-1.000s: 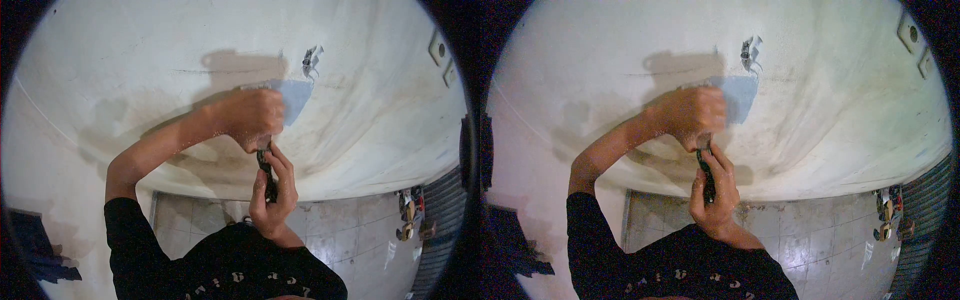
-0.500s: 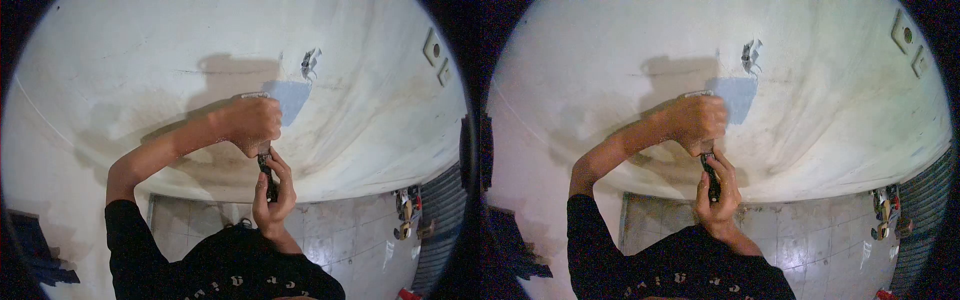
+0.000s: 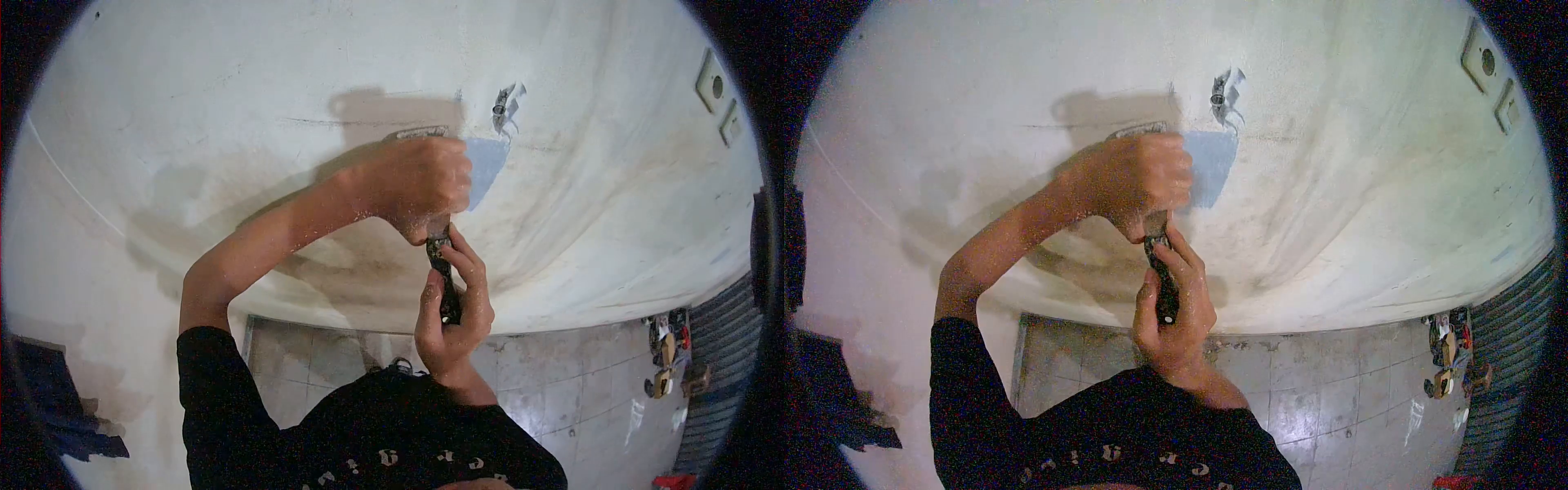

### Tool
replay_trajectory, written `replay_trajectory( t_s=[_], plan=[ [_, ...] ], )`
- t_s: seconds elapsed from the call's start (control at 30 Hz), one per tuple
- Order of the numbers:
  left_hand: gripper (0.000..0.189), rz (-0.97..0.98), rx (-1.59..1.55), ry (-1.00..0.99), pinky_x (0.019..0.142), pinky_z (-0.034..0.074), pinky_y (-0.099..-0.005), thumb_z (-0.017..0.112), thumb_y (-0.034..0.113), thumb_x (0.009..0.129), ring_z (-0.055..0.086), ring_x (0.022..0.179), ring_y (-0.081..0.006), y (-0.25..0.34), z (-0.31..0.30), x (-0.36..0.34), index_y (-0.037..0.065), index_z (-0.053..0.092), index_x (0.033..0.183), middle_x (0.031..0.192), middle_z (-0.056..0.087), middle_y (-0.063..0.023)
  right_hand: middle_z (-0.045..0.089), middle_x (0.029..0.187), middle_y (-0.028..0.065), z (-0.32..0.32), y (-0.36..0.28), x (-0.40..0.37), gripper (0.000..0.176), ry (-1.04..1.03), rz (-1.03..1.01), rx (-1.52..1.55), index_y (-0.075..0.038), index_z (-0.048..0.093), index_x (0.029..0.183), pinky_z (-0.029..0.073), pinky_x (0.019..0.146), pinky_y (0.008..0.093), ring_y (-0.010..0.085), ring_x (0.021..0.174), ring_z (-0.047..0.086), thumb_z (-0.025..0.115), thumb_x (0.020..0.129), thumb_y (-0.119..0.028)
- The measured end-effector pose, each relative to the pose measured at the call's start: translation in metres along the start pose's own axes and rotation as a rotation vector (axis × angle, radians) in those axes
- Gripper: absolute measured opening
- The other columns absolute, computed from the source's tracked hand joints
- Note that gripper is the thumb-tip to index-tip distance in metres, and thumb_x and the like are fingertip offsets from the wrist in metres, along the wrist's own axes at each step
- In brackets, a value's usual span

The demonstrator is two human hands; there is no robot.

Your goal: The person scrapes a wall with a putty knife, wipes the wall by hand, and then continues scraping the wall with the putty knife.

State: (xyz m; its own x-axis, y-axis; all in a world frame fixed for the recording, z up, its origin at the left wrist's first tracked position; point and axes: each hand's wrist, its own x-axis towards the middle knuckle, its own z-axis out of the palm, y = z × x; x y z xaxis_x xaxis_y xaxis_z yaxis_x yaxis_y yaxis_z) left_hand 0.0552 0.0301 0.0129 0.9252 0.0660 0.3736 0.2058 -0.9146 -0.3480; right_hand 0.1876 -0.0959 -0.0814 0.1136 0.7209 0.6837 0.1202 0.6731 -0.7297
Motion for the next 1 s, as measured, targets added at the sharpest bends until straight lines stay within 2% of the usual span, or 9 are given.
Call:
replay_trajectory(
  t_s=[0.13,0.33,0.37,0.47,0.5,0.6,0.77,0.93,1.0],
  plan=[
    [0.014,-0.003,-0.004,-0.076,0.065,0.046,-0.0334,0.066,0.022,0.046,0.056,0.068,-0.0233,0.011,0.01,-0.006,0.011,0.059,0.052,0.062,0.057,-0.0042,0.057,0.122,0.0282,-0.005,0.009,-0.015,0.03,-0.046,0.003,-0.063,0.004,0.058,0.112,0.05,0.088,0.0357,0.034,0.109,0.061,0.056,0.082,0.008],
    [0.014,-0.024,0.047,-0.003,0.065,0.046,-0.0339,0.066,0.022,0.046,0.056,0.067,-0.0238,0.007,-0.001,0.001,0.01,0.058,0.051,0.062,0.056,-0.005,0.057,0.122,0.0289,-0.005,0.003,-0.001,0.029,-0.01,-0.029,-0.012,0.004,0.059,0.11,0.05,0.088,0.0359,0.0348,0.109,0.061,0.057,0.082,0.008],
    [0.014,-0.024,0.014,-0.032,0.066,0.046,-0.0342,0.066,0.022,0.047,0.056,0.067,-0.0239,0.01,0.004,-0.001,0.01,0.058,0.052,0.062,0.056,-0.0052,0.056,0.122,0.0289,-0.009,0.002,-0.009,0.028,-0.052,0.052,-0.049,0.004,0.059,0.11,0.05,0.088,0.0354,0.0346,0.107,0.062,0.056,0.082,0.008],
    [0.014,-0.012,-0.019,-0.084,0.067,0.046,-0.0349,0.066,0.021,0.047,0.056,0.067,-0.0241,0.009,0.007,0.0,0.01,0.059,0.052,0.062,0.057,-0.0056,0.055,0.123,0.0292,-0.009,0.002,-0.013,0.027,-0.06,-0.004,-0.063,0.004,0.059,0.109,0.05,0.087,0.0347,0.0339,0.107,0.062,0.056,0.082,0.008],
    [0.014,-0.008,-0.002,-0.077,0.067,0.046,-0.0352,0.066,0.021,0.046,0.056,0.068,-0.0241,0.003,0.001,0.004,0.01,0.059,0.052,0.062,0.057,-0.0057,0.056,0.123,0.0289,-0.008,0.006,-0.006,0.027,-0.038,-0.086,-0.069,0.005,0.059,0.109,0.05,0.086,0.0342,0.0338,0.107,0.061,0.055,0.083,0.008],
    [0.014,-0.02,-0.004,-0.045,0.067,0.046,-0.0352,0.066,0.02,0.045,0.056,0.067,-0.0238,0.003,0.003,0.007,0.01,0.059,0.052,0.062,0.057,-0.0057,0.056,0.122,0.0287,-0.007,-0.005,0.004,0.027,0.007,0.016,0.046,0.005,0.059,0.109,0.05,0.087,0.0351,0.0347,0.109,0.06,0.055,0.083,0.008],
    [0.014,-0.014,-0.039,-0.095,0.066,0.046,-0.0343,0.066,0.019,0.044,0.055,0.066,-0.0232,0.008,0.014,0.004,0.01,0.059,0.051,0.059,0.056,-0.0052,0.055,0.123,0.0299,-0.012,0.011,-0.012,0.025,-0.042,-0.004,-0.037,0.005,0.059,0.108,0.049,0.089,0.0369,0.0372,0.111,0.059,0.056,0.083,0.008],
    [0.014,-0.042,-0.006,-0.046,0.064,0.046,-0.0337,0.066,0.019,0.043,0.055,0.064,-0.0231,0.011,0.013,0.008,0.01,0.061,0.052,0.057,0.055,-0.0048,0.055,0.123,0.0287,-0.015,0.002,-0.012,0.026,-0.012,0.075,0.013,0.004,0.058,0.109,0.049,0.089,0.036,0.0354,0.111,0.059,0.054,0.083,0.009],
    [0.014,-0.021,-0.053,-0.104,0.064,0.046,-0.0335,0.067,0.019,0.043,0.055,0.064,-0.0228,0.014,0.022,0.007,0.009,0.061,0.053,0.058,0.056,-0.0047,0.055,0.124,0.028,-0.016,0.01,-0.014,0.027,-0.01,0.041,0.002,0.004,0.058,0.109,0.049,0.089,0.0355,0.0341,0.111,0.059,0.054,0.083,0.009]
  ],
)
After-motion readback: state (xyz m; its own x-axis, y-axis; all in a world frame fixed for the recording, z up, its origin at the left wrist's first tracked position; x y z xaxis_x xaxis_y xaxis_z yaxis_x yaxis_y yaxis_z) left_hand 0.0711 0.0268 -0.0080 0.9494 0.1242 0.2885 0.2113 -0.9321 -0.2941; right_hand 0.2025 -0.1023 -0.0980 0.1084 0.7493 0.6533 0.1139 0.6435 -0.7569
